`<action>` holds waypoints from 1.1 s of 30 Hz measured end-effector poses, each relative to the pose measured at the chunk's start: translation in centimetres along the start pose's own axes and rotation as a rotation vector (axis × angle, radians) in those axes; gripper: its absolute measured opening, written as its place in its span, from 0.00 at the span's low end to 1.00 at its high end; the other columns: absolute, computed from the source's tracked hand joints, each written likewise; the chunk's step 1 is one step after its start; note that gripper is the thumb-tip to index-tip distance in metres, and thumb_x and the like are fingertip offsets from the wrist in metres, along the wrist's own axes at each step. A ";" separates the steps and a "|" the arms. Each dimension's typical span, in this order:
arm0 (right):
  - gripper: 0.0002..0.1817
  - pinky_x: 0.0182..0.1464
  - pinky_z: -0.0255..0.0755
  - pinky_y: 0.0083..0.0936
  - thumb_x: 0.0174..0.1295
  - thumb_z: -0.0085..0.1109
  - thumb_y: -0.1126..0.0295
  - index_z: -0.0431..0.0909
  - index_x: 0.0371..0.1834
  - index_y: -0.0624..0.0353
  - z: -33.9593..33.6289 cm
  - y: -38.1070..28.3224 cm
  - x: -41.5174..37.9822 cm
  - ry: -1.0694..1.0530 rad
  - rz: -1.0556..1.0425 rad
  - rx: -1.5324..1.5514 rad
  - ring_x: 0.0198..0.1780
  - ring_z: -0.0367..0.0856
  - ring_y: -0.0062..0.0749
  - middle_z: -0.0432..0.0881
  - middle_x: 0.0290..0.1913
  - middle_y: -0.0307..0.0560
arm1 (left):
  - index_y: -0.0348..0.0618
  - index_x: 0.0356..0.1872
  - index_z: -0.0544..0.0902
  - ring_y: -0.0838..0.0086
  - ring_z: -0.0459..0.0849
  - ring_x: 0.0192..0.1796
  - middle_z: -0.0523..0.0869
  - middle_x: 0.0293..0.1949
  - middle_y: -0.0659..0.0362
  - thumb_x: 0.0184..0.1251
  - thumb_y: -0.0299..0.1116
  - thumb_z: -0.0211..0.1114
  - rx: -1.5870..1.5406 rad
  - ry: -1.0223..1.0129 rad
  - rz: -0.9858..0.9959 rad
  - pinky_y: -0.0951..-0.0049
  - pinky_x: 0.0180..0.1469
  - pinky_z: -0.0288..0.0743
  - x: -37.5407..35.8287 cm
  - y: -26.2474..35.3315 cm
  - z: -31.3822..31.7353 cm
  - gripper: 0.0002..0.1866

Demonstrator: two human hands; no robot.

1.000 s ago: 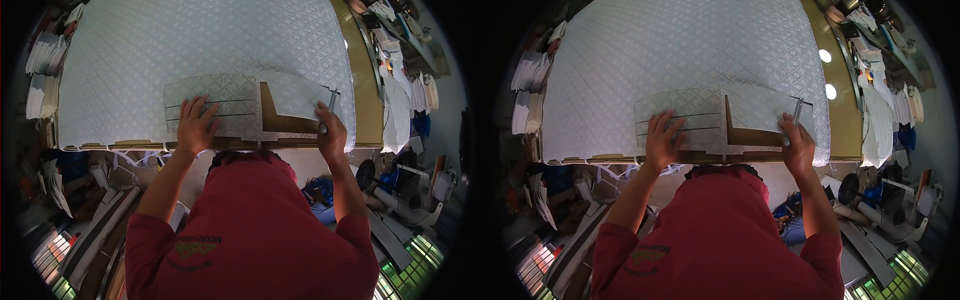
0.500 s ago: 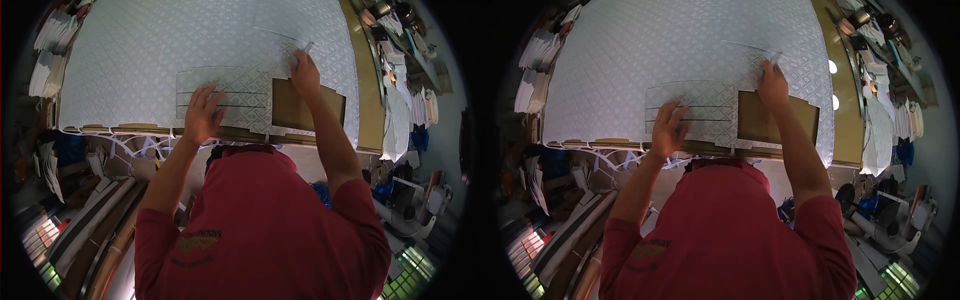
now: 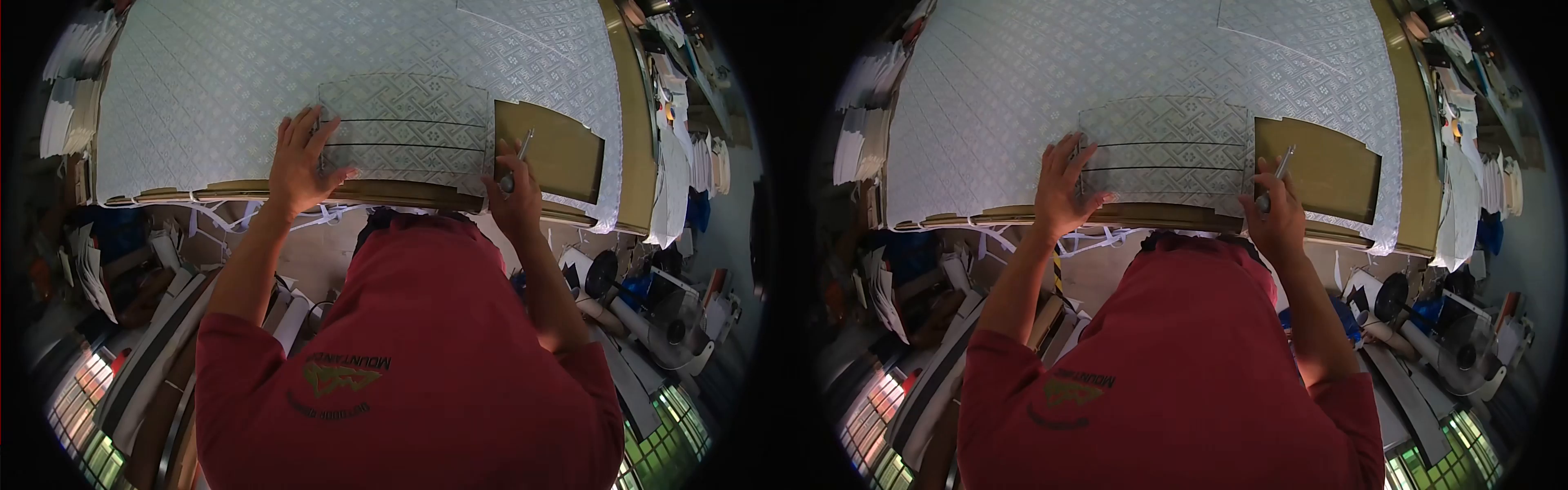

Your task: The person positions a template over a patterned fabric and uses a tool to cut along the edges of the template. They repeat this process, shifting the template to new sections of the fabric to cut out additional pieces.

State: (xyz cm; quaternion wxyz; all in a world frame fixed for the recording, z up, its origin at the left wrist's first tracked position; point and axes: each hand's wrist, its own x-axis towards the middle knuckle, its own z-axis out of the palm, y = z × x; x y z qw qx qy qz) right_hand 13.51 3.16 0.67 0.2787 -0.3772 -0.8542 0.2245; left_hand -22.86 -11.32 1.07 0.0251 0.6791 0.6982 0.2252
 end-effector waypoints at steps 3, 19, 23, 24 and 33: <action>0.23 0.74 0.70 0.54 0.61 0.77 0.71 0.75 0.55 0.57 1.2 -1.3 -0.5 -0.016 -0.017 -0.034 0.75 0.74 0.65 0.84 0.67 0.60 | 0.49 0.74 0.77 0.46 0.69 0.78 0.73 0.74 0.44 0.52 0.55 0.84 -0.030 0.012 0.007 0.38 0.81 0.56 -0.2 -0.2 0.2 0.47; 0.21 0.78 0.66 0.55 0.60 0.79 0.67 0.77 0.52 0.56 2.8 -0.6 -1.2 0.032 -0.087 -0.146 0.74 0.77 0.60 0.86 0.66 0.56 | 0.46 0.61 0.86 0.46 0.72 0.77 0.77 0.71 0.45 0.48 0.55 0.86 -0.068 0.087 0.003 0.38 0.80 0.58 -0.6 -1.0 0.6 0.39; 0.21 0.78 0.65 0.54 0.60 0.79 0.67 0.78 0.52 0.56 2.9 -0.3 -1.1 0.058 -0.100 -0.081 0.74 0.77 0.60 0.86 0.66 0.55 | 0.47 0.61 0.87 0.47 0.72 0.77 0.78 0.71 0.46 0.48 0.55 0.86 -0.058 0.098 -0.005 0.38 0.81 0.58 -0.7 -0.7 0.7 0.39; 0.21 0.78 0.65 0.53 0.60 0.79 0.66 0.78 0.52 0.56 2.9 -0.3 -1.1 0.071 -0.094 -0.045 0.73 0.77 0.59 0.86 0.66 0.55 | 0.47 0.61 0.87 0.47 0.72 0.77 0.78 0.71 0.46 0.48 0.55 0.86 -0.041 0.100 -0.006 0.38 0.81 0.58 -0.6 -0.7 0.5 0.39; 0.20 0.76 0.65 0.54 0.61 0.78 0.66 0.80 0.53 0.57 2.8 -0.2 -0.7 0.083 -0.131 0.004 0.72 0.77 0.58 0.86 0.66 0.56 | 0.48 0.63 0.85 0.48 0.70 0.78 0.77 0.73 0.47 0.51 0.55 0.84 0.030 0.022 -0.038 0.41 0.82 0.57 -0.4 -0.2 0.4 0.38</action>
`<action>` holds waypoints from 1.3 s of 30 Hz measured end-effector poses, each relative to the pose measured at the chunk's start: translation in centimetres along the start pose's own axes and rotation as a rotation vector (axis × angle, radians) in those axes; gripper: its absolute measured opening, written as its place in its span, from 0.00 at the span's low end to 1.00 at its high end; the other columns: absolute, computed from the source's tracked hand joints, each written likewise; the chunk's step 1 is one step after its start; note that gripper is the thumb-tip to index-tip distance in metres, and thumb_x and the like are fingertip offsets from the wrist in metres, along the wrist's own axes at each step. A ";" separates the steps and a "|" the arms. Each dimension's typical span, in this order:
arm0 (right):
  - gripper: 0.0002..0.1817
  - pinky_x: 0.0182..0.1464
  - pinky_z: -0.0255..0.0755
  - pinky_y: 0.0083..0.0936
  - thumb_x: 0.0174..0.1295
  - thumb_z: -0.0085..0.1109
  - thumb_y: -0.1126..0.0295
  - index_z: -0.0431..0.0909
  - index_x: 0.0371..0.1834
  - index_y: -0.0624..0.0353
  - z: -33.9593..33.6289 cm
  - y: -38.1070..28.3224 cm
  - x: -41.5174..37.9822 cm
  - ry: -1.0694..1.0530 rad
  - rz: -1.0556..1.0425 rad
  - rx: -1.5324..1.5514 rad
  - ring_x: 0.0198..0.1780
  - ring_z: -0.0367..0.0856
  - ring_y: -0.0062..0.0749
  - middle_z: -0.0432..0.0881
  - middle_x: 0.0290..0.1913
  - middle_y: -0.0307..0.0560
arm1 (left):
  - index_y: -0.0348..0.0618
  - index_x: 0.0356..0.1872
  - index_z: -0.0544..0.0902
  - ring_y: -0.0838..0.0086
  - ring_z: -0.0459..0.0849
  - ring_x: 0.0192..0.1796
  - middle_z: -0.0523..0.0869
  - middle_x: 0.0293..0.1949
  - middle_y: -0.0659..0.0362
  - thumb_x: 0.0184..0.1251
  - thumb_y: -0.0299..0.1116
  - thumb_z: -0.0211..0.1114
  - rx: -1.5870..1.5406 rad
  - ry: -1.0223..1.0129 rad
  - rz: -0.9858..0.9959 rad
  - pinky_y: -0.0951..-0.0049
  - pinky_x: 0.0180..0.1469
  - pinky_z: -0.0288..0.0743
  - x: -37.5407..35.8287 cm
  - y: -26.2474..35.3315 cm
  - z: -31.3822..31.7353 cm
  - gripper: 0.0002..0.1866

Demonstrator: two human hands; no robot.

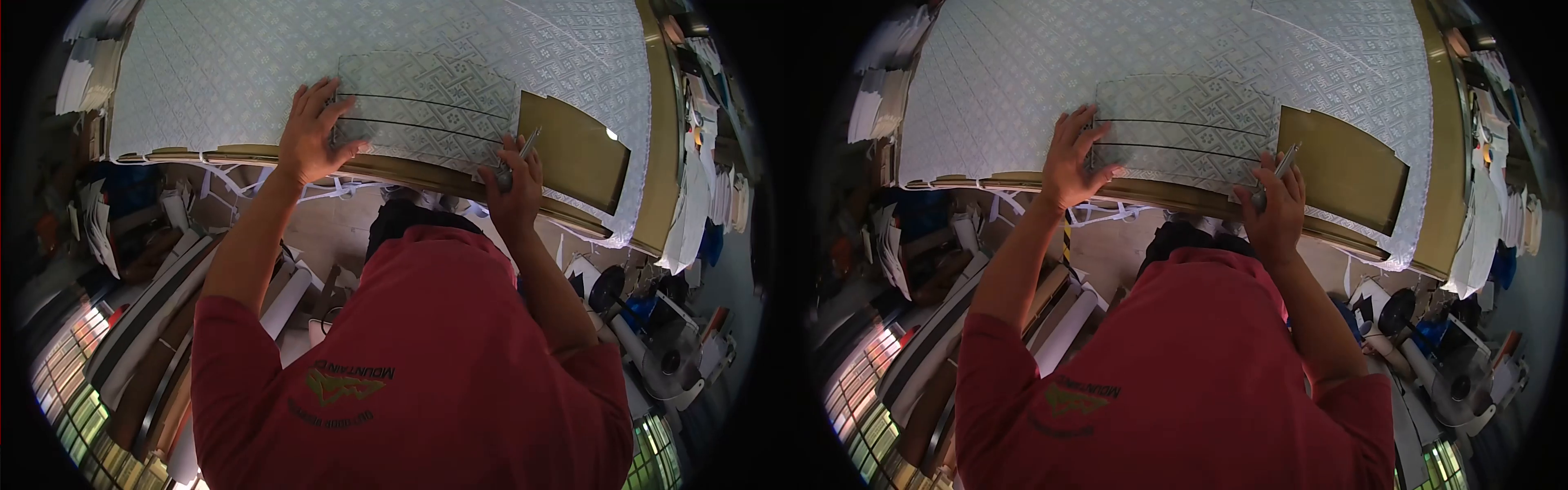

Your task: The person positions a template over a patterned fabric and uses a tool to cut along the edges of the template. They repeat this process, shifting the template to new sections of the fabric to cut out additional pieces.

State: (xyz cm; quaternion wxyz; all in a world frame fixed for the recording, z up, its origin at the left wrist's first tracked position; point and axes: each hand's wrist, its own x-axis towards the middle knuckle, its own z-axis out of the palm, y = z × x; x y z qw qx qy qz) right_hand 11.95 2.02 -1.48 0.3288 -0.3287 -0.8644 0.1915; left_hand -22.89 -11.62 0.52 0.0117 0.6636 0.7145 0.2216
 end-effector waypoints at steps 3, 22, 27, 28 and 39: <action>0.20 0.75 0.65 0.54 0.62 0.76 0.67 0.79 0.54 0.56 0.0 0.1 -0.1 0.004 -0.003 0.014 0.71 0.78 0.58 0.85 0.67 0.56 | 0.49 0.65 0.83 0.46 0.70 0.77 0.75 0.73 0.47 0.54 0.53 0.82 -0.012 -0.004 0.022 0.40 0.82 0.57 0.0 0.0 0.1 0.38; 0.24 0.74 0.69 0.48 0.59 0.78 0.71 0.77 0.57 0.56 0.0 -0.4 -0.2 0.001 0.036 -0.020 0.74 0.76 0.55 0.85 0.68 0.53 | 0.40 0.71 0.75 0.45 0.71 0.77 0.76 0.72 0.42 0.56 0.57 0.82 -0.030 0.061 0.101 0.38 0.80 0.58 -0.2 -0.5 0.6 0.47; 0.26 0.70 0.74 0.49 0.58 0.80 0.70 0.77 0.57 0.56 0.0 -2.3 -0.1 0.005 0.072 -0.118 0.70 0.79 0.60 0.86 0.65 0.56 | 0.38 0.72 0.73 0.46 0.70 0.78 0.76 0.73 0.42 0.56 0.62 0.80 -0.102 0.086 0.021 0.37 0.81 0.55 -0.5 -0.8 0.6 0.50; 0.27 0.68 0.76 0.48 0.57 0.80 0.71 0.76 0.58 0.57 0.1 -2.6 0.1 0.016 0.090 -0.126 0.70 0.79 0.60 0.86 0.65 0.57 | 0.38 0.71 0.74 0.46 0.69 0.78 0.76 0.73 0.41 0.57 0.63 0.78 -0.099 0.085 0.040 0.37 0.81 0.55 -0.5 -1.0 0.7 0.49; 0.26 0.66 0.79 0.46 0.57 0.80 0.72 0.77 0.56 0.58 0.4 -2.5 0.8 -0.023 0.043 -0.116 0.68 0.82 0.58 0.87 0.63 0.58 | 0.39 0.65 0.82 0.46 0.68 0.79 0.74 0.74 0.40 0.61 0.65 0.74 -0.051 0.049 0.066 0.37 0.82 0.53 -0.8 -1.0 0.6 0.43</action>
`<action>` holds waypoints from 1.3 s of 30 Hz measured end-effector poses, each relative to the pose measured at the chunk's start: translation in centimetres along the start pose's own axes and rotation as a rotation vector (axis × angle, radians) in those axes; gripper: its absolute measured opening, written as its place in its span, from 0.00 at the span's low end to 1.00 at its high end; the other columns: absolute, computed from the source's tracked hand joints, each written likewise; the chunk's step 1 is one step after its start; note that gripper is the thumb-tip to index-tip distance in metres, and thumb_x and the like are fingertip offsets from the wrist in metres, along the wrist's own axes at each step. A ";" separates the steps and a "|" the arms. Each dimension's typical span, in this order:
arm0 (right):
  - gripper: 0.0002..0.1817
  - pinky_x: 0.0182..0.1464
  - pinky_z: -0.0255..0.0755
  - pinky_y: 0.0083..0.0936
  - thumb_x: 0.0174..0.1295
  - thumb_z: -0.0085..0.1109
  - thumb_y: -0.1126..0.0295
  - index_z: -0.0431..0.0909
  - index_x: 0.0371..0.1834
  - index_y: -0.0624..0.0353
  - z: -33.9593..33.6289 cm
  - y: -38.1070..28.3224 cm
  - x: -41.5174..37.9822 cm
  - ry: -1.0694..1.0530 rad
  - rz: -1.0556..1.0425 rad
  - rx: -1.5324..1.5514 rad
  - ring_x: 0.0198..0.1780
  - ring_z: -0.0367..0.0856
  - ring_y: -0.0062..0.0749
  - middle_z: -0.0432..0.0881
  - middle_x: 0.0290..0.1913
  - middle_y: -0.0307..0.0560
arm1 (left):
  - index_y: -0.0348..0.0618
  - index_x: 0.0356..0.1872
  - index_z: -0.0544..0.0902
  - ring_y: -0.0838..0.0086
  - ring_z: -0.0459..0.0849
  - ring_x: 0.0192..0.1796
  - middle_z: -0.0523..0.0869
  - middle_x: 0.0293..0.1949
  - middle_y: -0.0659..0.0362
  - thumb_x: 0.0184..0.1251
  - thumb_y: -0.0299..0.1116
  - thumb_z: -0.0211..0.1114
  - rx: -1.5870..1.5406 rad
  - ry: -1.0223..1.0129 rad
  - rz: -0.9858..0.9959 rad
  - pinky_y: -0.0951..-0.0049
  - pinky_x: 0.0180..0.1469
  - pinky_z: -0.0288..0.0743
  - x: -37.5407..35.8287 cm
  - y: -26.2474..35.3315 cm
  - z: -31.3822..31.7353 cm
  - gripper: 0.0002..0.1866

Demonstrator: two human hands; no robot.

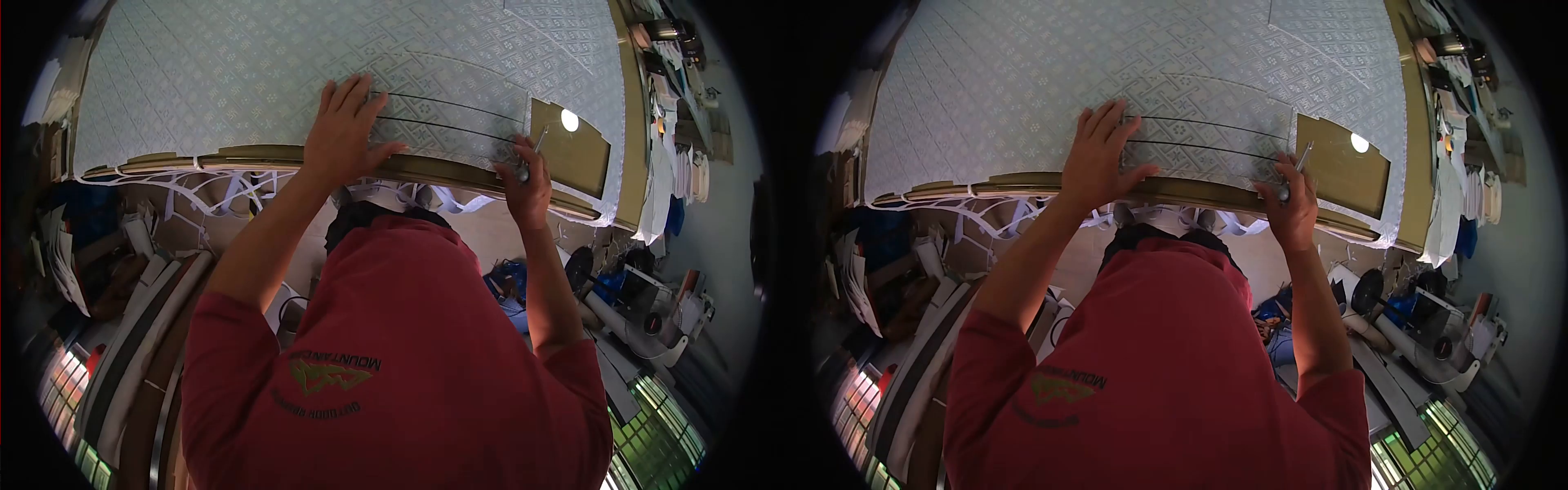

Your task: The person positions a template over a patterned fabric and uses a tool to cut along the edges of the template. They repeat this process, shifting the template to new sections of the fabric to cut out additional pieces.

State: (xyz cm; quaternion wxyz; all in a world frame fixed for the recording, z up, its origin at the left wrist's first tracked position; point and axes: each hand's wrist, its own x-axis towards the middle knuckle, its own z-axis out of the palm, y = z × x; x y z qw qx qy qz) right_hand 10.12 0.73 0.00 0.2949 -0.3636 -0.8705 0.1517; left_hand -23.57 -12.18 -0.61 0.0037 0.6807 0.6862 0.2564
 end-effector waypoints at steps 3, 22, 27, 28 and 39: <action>0.24 0.67 0.78 0.46 0.57 0.80 0.72 0.79 0.54 0.57 0.3 0.7 0.2 0.010 -0.043 0.025 0.68 0.83 0.58 0.88 0.63 0.57 | 0.40 0.66 0.82 0.47 0.68 0.79 0.74 0.75 0.40 0.61 0.62 0.77 0.001 0.009 0.012 0.37 0.82 0.54 0.2 -0.1 0.1 0.41; 0.19 0.69 0.75 0.46 0.59 0.77 0.71 0.79 0.51 0.58 0.5 1.7 -0.5 0.000 -0.096 -0.002 0.69 0.82 0.56 0.88 0.63 0.56 | 0.45 0.66 0.82 0.47 0.70 0.78 0.75 0.75 0.46 0.55 0.54 0.83 0.021 -0.040 0.010 0.41 0.81 0.58 0.7 0.2 -0.7 0.39; 0.18 0.69 0.76 0.46 0.59 0.77 0.73 0.80 0.50 0.58 0.1 1.1 -0.3 -0.014 -0.141 -0.083 0.68 0.82 0.55 0.88 0.63 0.55 | 0.44 0.66 0.82 0.46 0.70 0.77 0.75 0.74 0.45 0.55 0.55 0.83 0.018 -0.039 0.013 0.40 0.81 0.58 0.8 0.2 -0.7 0.40; 0.18 0.68 0.76 0.46 0.59 0.76 0.73 0.80 0.50 0.58 0.1 1.1 -0.3 -0.006 -0.139 -0.071 0.68 0.83 0.56 0.88 0.63 0.55 | 0.44 0.66 0.83 0.46 0.71 0.77 0.76 0.74 0.44 0.55 0.55 0.83 0.021 -0.033 0.018 0.39 0.80 0.58 0.8 0.2 -0.7 0.40; 0.19 0.64 0.80 0.43 0.58 0.77 0.73 0.80 0.50 0.58 0.4 1.6 -0.4 0.019 -0.135 -0.010 0.65 0.85 0.57 0.89 0.62 0.56 | 0.44 0.65 0.83 0.46 0.71 0.76 0.76 0.74 0.44 0.54 0.54 0.83 0.016 -0.031 0.029 0.39 0.80 0.59 1.0 0.2 -0.7 0.40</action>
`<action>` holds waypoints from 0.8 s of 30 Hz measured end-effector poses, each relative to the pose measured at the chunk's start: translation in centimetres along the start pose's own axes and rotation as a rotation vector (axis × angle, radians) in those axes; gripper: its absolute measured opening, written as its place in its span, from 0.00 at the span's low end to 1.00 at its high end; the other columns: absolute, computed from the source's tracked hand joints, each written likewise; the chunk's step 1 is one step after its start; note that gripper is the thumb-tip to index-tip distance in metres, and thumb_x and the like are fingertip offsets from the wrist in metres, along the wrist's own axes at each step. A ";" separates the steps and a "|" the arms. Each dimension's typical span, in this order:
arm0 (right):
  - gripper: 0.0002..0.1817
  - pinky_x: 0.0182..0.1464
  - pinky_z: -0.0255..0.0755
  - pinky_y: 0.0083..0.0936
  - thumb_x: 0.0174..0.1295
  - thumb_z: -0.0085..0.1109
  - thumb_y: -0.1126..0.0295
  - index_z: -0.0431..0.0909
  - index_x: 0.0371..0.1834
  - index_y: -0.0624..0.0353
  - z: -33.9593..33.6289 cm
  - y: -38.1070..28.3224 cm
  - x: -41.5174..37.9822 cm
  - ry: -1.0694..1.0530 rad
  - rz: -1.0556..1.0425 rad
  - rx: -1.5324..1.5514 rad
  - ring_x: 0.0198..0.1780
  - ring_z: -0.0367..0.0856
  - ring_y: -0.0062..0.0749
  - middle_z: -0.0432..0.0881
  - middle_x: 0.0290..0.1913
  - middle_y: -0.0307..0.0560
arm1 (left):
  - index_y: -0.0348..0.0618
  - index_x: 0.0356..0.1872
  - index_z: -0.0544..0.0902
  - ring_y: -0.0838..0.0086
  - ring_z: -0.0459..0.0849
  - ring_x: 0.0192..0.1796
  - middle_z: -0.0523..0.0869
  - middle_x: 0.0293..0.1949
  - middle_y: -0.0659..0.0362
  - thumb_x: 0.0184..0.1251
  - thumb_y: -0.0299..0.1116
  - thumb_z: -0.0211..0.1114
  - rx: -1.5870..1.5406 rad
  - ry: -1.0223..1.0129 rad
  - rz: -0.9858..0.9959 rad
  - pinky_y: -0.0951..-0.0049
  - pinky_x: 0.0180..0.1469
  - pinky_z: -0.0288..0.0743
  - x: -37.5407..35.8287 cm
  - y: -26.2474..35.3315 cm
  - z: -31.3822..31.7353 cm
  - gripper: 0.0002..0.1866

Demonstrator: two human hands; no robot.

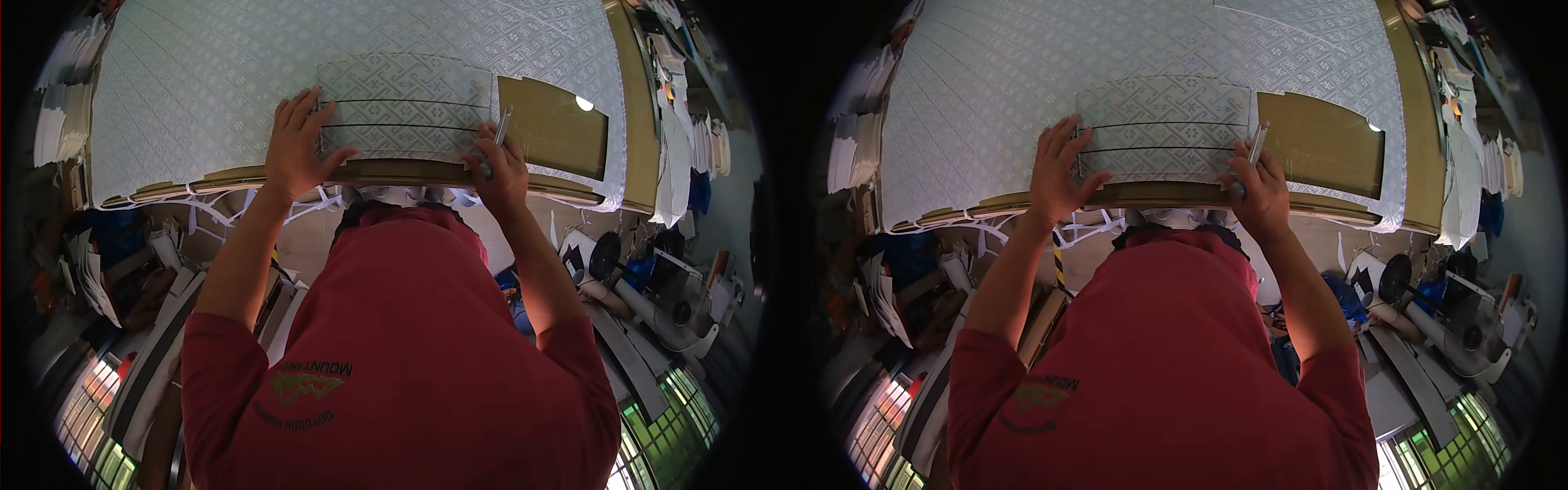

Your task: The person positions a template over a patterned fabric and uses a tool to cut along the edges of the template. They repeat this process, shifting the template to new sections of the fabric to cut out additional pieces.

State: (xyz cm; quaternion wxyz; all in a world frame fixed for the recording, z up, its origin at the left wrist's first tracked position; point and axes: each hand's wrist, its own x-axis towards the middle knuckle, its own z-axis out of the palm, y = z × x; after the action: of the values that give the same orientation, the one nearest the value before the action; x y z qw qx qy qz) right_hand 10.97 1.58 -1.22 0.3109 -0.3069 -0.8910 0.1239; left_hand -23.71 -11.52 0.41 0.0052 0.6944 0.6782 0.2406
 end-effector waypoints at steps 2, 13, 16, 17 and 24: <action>0.19 0.63 0.81 0.43 0.58 0.78 0.73 0.80 0.51 0.58 0.0 -0.1 0.0 0.001 0.002 0.003 0.65 0.85 0.57 0.88 0.62 0.56 | 0.43 0.65 0.83 0.45 0.71 0.76 0.76 0.74 0.44 0.54 0.54 0.83 0.007 0.007 0.003 0.40 0.80 0.59 -0.1 0.0 0.1 0.39; 0.23 0.64 0.79 0.46 0.56 0.78 0.74 0.79 0.54 0.58 -0.4 0.0 0.2 -0.035 0.014 0.051 0.64 0.84 0.59 0.87 0.63 0.59 | 0.43 0.65 0.82 0.45 0.72 0.76 0.76 0.73 0.44 0.53 0.51 0.84 -0.011 0.008 0.016 0.41 0.80 0.59 -0.1 0.0 0.1 0.40; 0.20 0.65 0.79 0.45 0.59 0.78 0.71 0.79 0.52 0.59 -0.3 0.0 0.1 -0.027 0.036 0.045 0.66 0.84 0.59 0.87 0.63 0.57 | 0.43 0.65 0.82 0.45 0.72 0.76 0.76 0.73 0.44 0.53 0.51 0.84 0.002 0.013 0.014 0.41 0.80 0.59 0.0 0.0 0.0 0.40; 0.20 0.65 0.79 0.45 0.59 0.78 0.71 0.79 0.52 0.59 -0.3 0.1 0.2 -0.029 0.034 0.046 0.66 0.84 0.59 0.87 0.63 0.57 | 0.43 0.65 0.82 0.45 0.72 0.76 0.76 0.73 0.44 0.53 0.50 0.84 0.005 0.011 0.015 0.41 0.80 0.60 0.0 0.0 0.0 0.39; 0.21 0.64 0.79 0.45 0.56 0.79 0.72 0.81 0.52 0.57 -0.1 0.1 -0.1 -0.015 0.031 0.061 0.66 0.83 0.56 0.88 0.63 0.56 | 0.44 0.65 0.83 0.45 0.72 0.75 0.76 0.73 0.44 0.53 0.51 0.84 -0.003 0.022 0.018 0.41 0.80 0.60 0.1 0.1 0.0 0.39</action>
State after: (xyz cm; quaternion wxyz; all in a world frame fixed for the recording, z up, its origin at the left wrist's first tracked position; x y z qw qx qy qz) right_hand 11.19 1.61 -1.24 0.3117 -0.3100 -0.8842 0.1579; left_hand -23.61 -11.47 0.50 -0.0036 0.6978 0.6714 0.2495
